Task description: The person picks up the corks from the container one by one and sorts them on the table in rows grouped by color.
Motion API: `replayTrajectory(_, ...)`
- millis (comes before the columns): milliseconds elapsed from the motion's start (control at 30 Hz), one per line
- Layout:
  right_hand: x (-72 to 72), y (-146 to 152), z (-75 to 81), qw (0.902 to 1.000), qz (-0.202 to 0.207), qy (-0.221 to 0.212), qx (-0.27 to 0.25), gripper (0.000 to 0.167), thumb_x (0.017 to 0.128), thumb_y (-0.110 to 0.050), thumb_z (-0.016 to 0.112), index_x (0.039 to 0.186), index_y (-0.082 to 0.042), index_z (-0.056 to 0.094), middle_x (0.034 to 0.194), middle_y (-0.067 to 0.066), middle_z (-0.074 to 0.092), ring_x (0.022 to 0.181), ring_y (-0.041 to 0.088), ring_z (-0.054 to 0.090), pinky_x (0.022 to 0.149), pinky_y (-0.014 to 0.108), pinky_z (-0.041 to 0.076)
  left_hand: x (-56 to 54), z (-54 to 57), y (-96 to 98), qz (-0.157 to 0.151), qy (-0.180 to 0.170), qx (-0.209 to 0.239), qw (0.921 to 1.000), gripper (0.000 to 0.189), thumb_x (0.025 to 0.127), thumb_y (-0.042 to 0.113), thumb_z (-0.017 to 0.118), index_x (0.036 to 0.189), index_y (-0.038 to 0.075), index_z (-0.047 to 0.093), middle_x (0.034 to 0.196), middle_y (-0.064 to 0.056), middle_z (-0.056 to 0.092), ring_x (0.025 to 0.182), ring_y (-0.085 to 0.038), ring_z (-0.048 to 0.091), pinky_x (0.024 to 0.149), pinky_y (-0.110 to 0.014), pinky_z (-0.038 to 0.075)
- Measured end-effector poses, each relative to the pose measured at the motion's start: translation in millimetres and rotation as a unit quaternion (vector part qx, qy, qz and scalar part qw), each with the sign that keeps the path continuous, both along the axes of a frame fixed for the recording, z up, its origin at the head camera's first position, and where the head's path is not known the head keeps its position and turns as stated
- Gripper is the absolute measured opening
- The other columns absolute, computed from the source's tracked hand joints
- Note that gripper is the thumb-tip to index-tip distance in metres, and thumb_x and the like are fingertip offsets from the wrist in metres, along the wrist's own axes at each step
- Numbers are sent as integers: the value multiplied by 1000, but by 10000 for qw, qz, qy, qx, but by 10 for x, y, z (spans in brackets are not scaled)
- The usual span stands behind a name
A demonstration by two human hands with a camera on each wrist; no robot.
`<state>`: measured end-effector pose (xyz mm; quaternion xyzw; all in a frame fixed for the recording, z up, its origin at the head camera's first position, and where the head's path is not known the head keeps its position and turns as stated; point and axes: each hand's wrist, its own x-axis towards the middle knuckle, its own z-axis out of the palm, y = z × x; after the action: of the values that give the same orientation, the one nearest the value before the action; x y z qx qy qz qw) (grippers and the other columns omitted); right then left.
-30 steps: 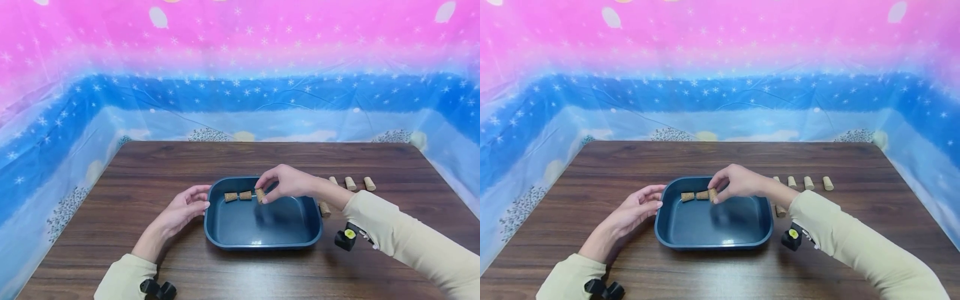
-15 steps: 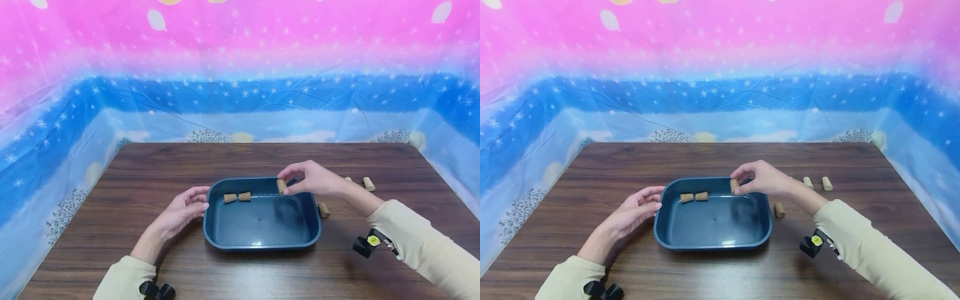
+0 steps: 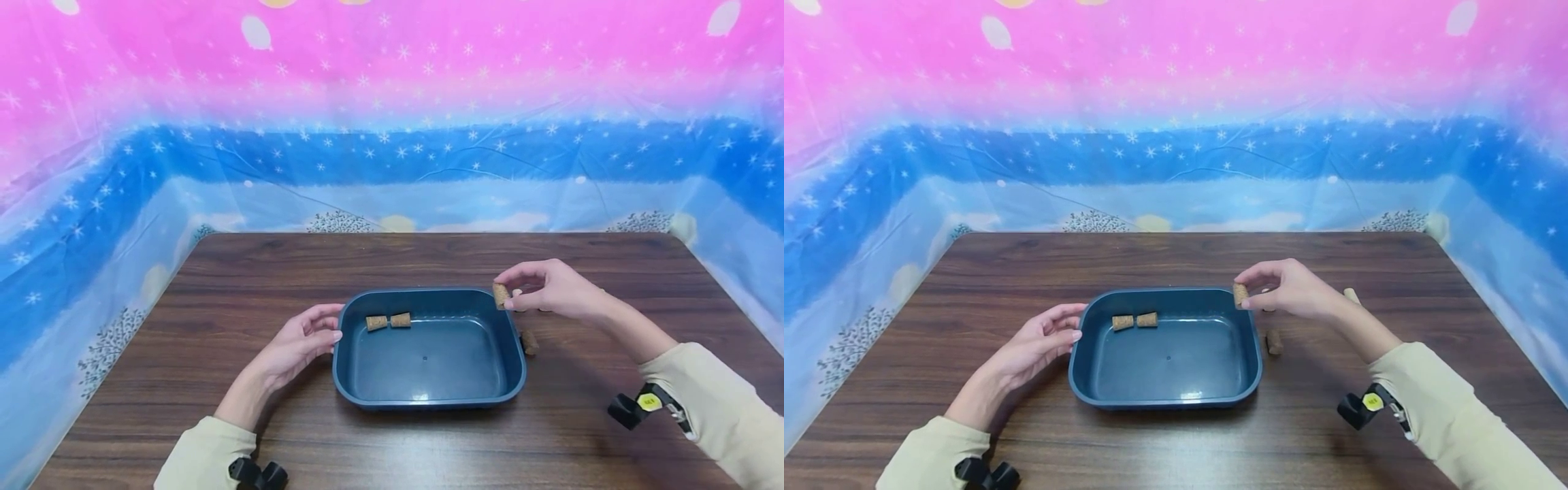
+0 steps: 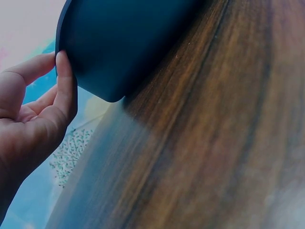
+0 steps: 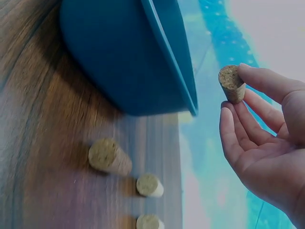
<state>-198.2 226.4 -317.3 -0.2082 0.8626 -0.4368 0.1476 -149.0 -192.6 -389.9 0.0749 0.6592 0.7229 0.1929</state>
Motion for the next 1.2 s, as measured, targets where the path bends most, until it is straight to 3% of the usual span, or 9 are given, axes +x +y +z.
replayTrajectory(200,37,162,-55,9999,-103,134,-19,41,84,-15,76,120,-2,64,111,10,67,105,28,61,78,30,54,2,-3,10,39,-10,-1,10000,55,93,0,59,142,-5,35,112,-16,53,93,-17,61,86,-32,53)
replayTrajectory(567,102,467,-233,9988,-462,120,115,41,84,-18,76,120,-2,65,111,12,67,98,12,62,76,28,53,-2,0,13,57,-14,-22,10000,55,93,1,60,142,-5,35,111,-15,52,93,-17,61,86,-31,53)
replayTrajectory(800,153,594,-318,9982,-579,-92,-157,46,83,-16,77,123,2,62,128,21,58,100,3,60,77,26,53,0,5,2,39,11,-76,10000,55,94,2,60,142,-5,35,113,-16,51,94,-18,61,87,-31,53)
replayTrajectory(933,175,639,-372,9976,-671,-174,4,46,83,-19,77,122,1,63,126,22,58,109,17,58,79,26,51,3,8,4,56,9,-73,10000,55,94,3,60,142,-5,34,113,-16,51,94,-18,60,87,-31,53)
replayTrajectory(1000,175,666,-406,9975,-672,-117,180,44,83,-19,77,120,0,64,126,23,58,123,30,50,91,35,47,1,3,9,56,1,-64,10000,55,93,2,60,142,-5,34,112,-16,51,93,-18,60,86,-31,53)
replayTrajectory(1067,175,688,-438,9974,-668,-92,265,43,82,-19,77,118,1,65,127,25,57,134,43,34,106,47,33,-1,1,13,53,-4,-55,10000,55,93,2,59,142,-5,34,112,-15,51,93,-17,60,86,-31,53)
replayTrajectory(1133,173,708,-470,9977,-598,-19,309,42,82,-17,77,117,2,65,126,26,58,137,48,22,110,59,15,-1,3,13,47,-9,-55,10000,55,94,2,60,142,-5,34,112,-15,51,94,-17,60,86,-31,53)
replayTrajectory(1200,174,721,-504,9979,-563,-42,319,41,82,-17,77,116,3,65,118,21,63,132,43,35,110,56,21,0,9,10,39,-13,-53,10000,56,94,3,60,142,-5,34,113,-15,52,94,-17,60,87,-31,53)
